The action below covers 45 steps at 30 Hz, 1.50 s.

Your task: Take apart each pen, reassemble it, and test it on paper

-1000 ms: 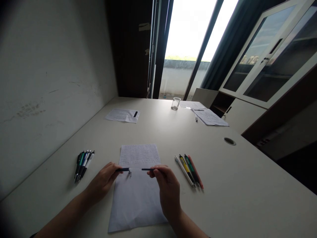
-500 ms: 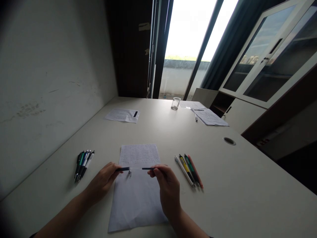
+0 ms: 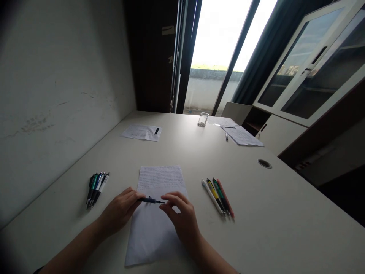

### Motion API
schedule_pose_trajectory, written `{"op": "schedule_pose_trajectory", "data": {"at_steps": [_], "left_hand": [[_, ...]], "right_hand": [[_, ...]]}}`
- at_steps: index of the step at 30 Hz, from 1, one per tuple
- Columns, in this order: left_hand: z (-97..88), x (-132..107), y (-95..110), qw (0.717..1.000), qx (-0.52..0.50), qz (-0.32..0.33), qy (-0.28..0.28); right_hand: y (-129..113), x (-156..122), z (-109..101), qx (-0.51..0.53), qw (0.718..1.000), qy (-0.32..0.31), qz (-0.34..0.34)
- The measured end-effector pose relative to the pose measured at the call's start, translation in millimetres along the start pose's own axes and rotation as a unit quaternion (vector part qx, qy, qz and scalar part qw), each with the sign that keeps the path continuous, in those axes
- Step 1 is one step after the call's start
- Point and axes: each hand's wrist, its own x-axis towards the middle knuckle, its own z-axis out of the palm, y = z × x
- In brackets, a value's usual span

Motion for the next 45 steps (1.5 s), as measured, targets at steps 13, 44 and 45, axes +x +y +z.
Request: {"op": "schedule_pose_trajectory", "data": {"at_steps": [13,44,45], "left_hand": [[-2.7,0,0,0.999,-0.012,-0.038,0.030],[5.8,0,-12,0.992,0.000,-0.116,0.042],[5.7,0,-12,0.993,-0.001,-0.114,0.043]], "right_hand": [[0,1,1,-0.032,0.999,-0.001,0.014],[27,36,36,-0.233,0.950,-0.194,0.072],[26,36,37,-0.231,0.951,-0.194,0.074]]}}
